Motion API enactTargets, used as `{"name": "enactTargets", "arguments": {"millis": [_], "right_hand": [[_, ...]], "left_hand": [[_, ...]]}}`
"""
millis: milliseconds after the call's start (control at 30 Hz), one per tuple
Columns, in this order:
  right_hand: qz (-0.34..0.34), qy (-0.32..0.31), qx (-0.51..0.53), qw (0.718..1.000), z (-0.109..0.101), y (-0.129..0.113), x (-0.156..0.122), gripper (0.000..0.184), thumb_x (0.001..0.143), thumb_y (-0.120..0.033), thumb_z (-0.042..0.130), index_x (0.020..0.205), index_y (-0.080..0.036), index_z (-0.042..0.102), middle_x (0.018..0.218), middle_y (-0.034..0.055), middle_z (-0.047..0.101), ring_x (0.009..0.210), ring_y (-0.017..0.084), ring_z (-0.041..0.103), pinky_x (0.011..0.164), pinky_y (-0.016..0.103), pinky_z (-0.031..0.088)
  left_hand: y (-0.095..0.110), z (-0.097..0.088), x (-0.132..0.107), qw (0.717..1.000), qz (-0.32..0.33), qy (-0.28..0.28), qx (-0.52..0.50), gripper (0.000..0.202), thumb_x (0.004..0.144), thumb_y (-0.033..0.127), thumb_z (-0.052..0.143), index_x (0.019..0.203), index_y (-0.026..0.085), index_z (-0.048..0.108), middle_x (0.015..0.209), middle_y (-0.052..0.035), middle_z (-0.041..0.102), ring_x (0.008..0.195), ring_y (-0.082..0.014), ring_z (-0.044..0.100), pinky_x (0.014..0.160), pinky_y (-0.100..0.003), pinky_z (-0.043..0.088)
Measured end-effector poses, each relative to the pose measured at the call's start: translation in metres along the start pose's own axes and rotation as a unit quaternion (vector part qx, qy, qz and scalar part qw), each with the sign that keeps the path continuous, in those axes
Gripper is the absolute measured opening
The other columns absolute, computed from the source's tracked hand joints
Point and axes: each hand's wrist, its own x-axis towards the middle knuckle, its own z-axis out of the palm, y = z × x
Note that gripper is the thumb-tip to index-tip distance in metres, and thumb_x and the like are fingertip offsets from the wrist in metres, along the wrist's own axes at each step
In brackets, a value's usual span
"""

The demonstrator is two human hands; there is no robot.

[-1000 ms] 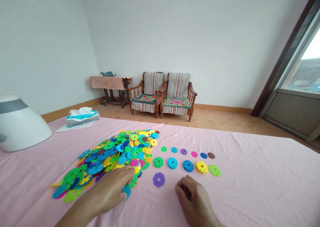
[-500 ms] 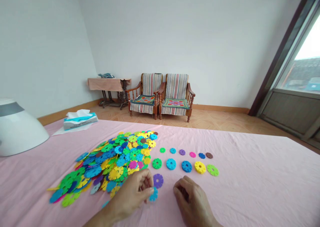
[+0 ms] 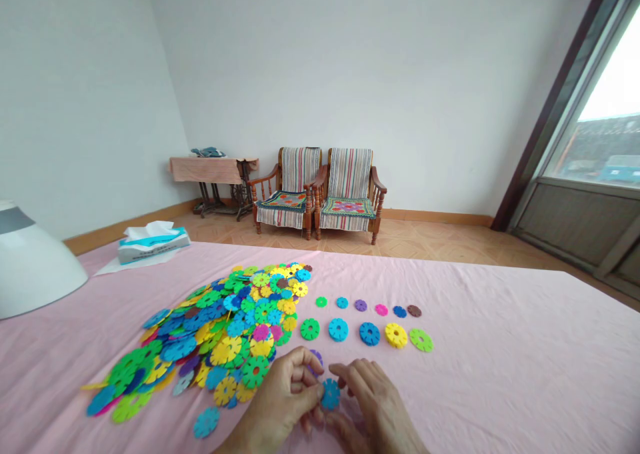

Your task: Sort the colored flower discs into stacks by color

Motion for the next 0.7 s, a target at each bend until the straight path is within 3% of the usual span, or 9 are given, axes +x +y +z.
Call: {"name": "enactTargets", "arguments": {"millis": [200, 333, 533, 700], "right_hand": [[-0.038, -0.014, -0.031, 0.999, -0.001, -0.001, -0.001, 0.028, 0.085, -0.032, 0.059, 0.111, -0.021, 0.058, 0.090, 0.0069, 0.067, 0.079, 0.021, 0.061, 0.067, 0.031, 0.044], [-0.023, -0.005, -0.014, 1.000, 0.000, -0.002, -0.003, 0.025, 0.082, -0.029, 0.062, 0.106, -0.021, 0.060, 0.091, 0.0063, 0.066, 0.081, 0.021, 0.059, 0.070, 0.032, 0.043], [0.139, 0.041, -0.038, 0.989, -0.005, 0.022, 0.028, 0.023, 0.081, -0.020, 0.059, 0.104, -0.022, 0.063, 0.099, 0.0069, 0.063, 0.092, 0.023, 0.057, 0.081, 0.035, 0.039], [0.246, 0.012, -0.086, 0.965, -0.003, 0.058, 0.076, 0.021, 0.080, -0.027, 0.062, 0.100, -0.022, 0.067, 0.103, 0.0073, 0.063, 0.098, 0.023, 0.056, 0.085, 0.035, 0.033]], "left_hand": [[-0.002, 0.002, -0.001, 1.000, 0.000, 0.001, 0.007, 0.046, 0.062, 0.051, 0.077, 0.082, 0.018, 0.052, 0.055, 0.0037, 0.060, 0.039, -0.0120, 0.059, 0.035, -0.017, 0.040], [0.000, 0.000, -0.001, 1.000, 0.011, 0.012, 0.025, 0.042, 0.066, 0.052, 0.074, 0.081, 0.018, 0.054, 0.059, 0.0012, 0.062, 0.040, -0.0116, 0.058, 0.034, -0.017, 0.038], [0.016, -0.014, -0.001, 0.981, 0.081, 0.168, 0.059, 0.035, 0.072, 0.052, 0.064, 0.080, 0.019, 0.055, 0.059, 0.0042, 0.057, 0.035, -0.0058, 0.046, 0.029, -0.014, 0.026], [0.019, -0.025, 0.001, 0.967, 0.093, 0.236, 0.020, 0.035, 0.071, 0.050, 0.063, 0.084, 0.020, 0.051, 0.060, 0.0048, 0.057, 0.037, -0.0074, 0.048, 0.029, -0.015, 0.029]]}}
